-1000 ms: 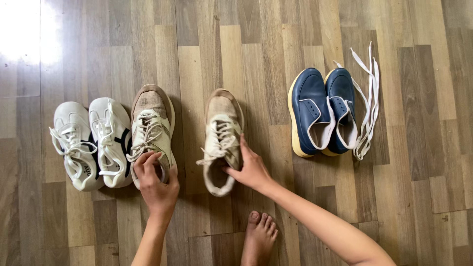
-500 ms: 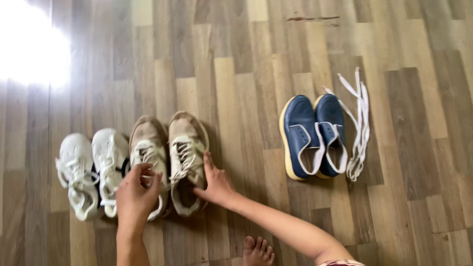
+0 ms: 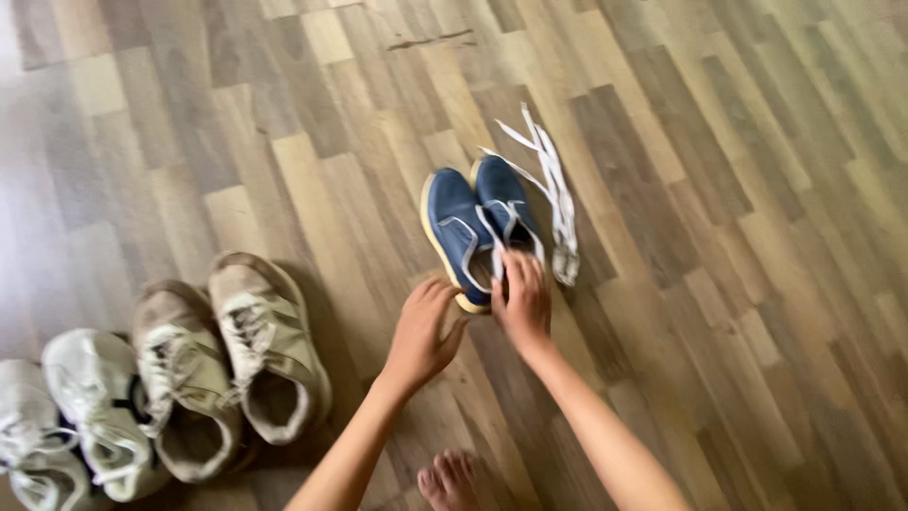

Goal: The person laces a pair of beige sneakers and then a pair of blue sneakers. They thread the laces through the eyelets and tie knots on each shoe, finishing with the blue pair.

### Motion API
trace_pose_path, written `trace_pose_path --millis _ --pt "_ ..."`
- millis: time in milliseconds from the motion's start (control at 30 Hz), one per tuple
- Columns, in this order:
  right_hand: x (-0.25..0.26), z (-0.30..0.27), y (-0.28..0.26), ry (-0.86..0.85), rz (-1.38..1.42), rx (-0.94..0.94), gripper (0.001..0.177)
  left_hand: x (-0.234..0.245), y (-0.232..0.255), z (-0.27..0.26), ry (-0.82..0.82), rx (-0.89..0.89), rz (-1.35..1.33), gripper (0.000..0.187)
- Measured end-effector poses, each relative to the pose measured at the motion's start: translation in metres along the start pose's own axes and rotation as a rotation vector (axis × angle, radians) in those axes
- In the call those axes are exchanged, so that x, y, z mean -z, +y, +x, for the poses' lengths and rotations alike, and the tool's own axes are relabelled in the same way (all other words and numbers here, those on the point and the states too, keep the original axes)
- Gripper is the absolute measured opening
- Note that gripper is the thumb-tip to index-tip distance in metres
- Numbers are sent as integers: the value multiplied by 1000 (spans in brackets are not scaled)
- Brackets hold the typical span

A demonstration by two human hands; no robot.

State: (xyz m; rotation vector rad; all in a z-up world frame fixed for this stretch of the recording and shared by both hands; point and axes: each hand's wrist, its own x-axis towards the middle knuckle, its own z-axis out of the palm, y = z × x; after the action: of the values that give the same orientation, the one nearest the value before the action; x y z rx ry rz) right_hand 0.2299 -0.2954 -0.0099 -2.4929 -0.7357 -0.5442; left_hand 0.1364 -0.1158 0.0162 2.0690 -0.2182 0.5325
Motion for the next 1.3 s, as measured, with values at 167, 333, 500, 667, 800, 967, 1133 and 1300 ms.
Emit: trace_pose_path --millis 167,333,500,667,800,967,1133,1300 --pt "-20 6 59 -83 142 -41 36 -80 -16 32 -40 -40 356 46" --pt "-25 -20 55 -237 45 -143 39 -81 -23 8 -110 25 243 7" --pt "3 -52 -3 -422 123 -190 40 -30 10 -32 -129 77 207 9" --pt "22 -12 26 -639 401 -286 21 -14 29 -43 -201 196 259 12" --pt "-28 84 122 -137 422 -453 16 -32 31 -29 -156 345 333 35" --pt "-131 180 214 -193 279 -273 82 -54 24 -24 -78 358 470 50" --pt "-209 183 207 -161 -7 -279 68 -59 17 -24 -108 363 490 54" --pt "-179 156 169 -60 -1 -211 7 -60 13 -26 -117 332 507 54"
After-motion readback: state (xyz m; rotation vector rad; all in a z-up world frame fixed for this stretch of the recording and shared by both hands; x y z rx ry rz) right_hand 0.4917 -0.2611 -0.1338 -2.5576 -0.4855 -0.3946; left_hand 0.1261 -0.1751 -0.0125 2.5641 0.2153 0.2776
